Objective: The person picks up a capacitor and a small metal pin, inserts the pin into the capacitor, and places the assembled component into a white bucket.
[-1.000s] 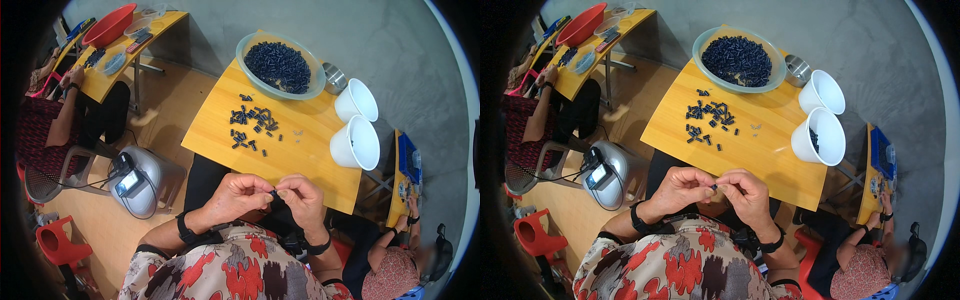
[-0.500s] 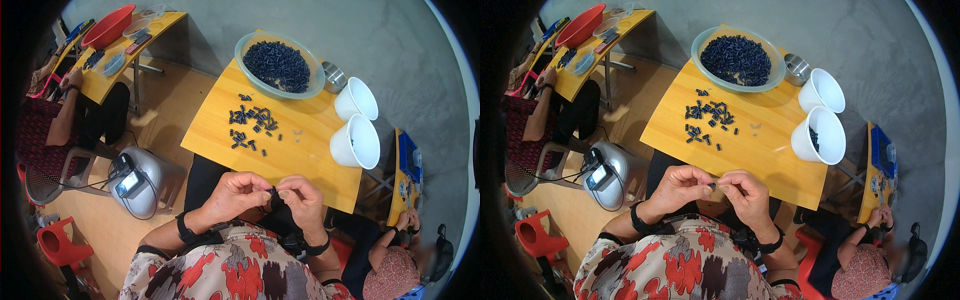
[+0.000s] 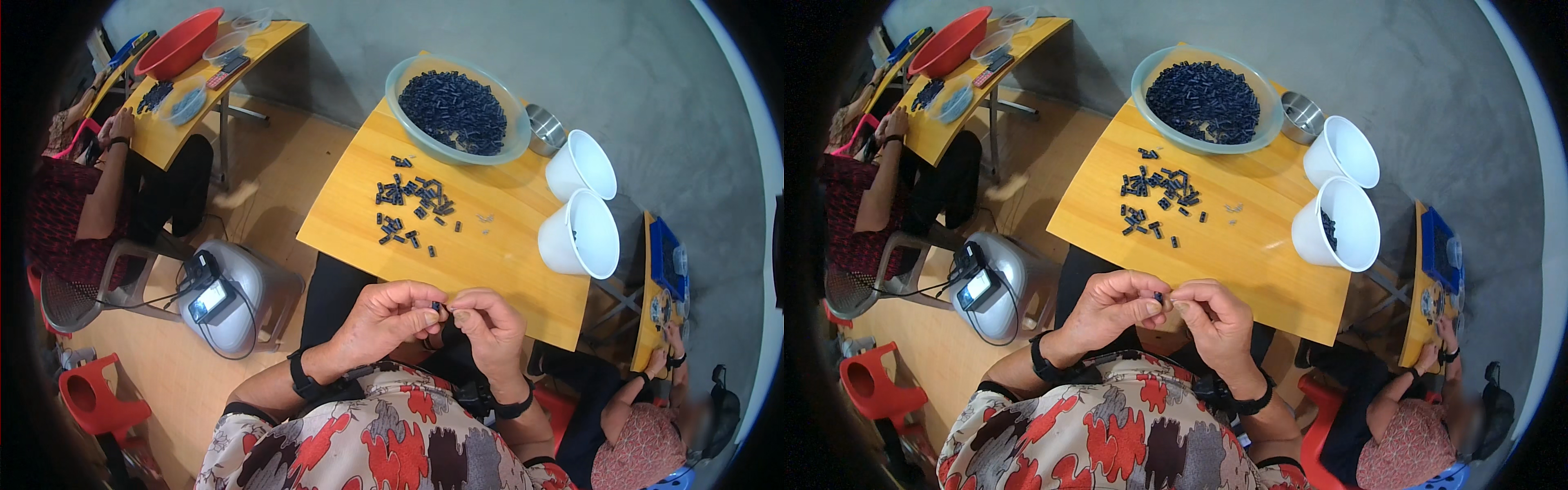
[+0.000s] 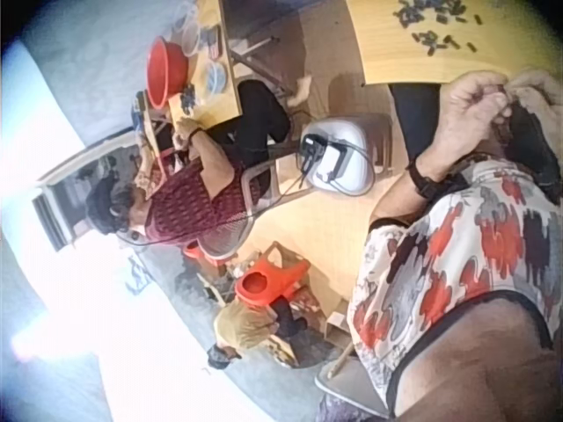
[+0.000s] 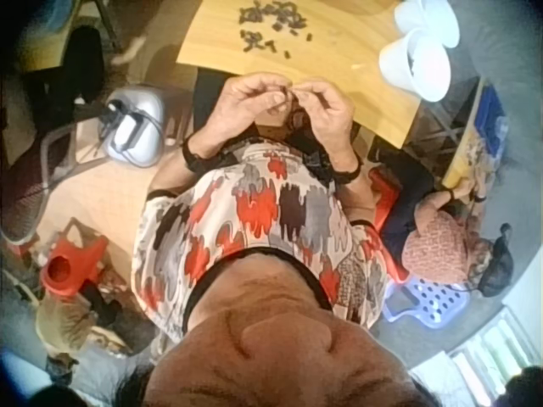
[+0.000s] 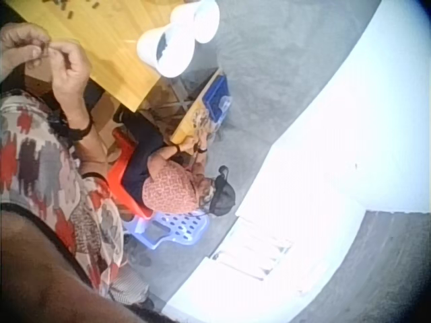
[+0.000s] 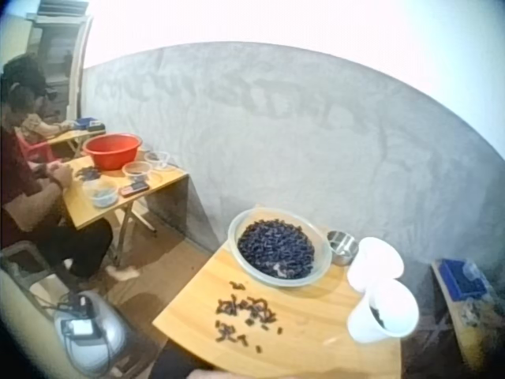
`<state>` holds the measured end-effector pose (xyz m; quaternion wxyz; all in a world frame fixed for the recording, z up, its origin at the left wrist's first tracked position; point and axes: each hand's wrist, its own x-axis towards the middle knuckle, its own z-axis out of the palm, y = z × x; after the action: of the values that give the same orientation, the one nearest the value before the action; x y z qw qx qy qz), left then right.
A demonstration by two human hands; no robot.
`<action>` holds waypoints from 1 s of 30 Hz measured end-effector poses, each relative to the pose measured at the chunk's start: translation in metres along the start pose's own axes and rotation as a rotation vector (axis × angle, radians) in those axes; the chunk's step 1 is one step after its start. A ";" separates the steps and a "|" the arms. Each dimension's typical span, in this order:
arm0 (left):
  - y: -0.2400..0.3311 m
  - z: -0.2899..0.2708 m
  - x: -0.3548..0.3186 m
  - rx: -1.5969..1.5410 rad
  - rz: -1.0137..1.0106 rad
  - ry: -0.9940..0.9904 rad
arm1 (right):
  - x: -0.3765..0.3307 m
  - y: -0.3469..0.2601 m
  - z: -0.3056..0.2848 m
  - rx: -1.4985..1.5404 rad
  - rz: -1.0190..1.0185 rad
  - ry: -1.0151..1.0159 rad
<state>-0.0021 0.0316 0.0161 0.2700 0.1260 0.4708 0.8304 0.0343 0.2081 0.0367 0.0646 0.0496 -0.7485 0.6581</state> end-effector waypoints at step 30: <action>0.010 0.003 0.002 0.473 0.341 0.123 | -0.001 0.000 0.001 -0.034 -0.119 -0.007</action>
<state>-0.0062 0.0308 0.0256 0.0606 0.2123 0.6387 0.7371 0.0355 0.2075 0.0365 0.1016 0.0953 -0.7554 0.6403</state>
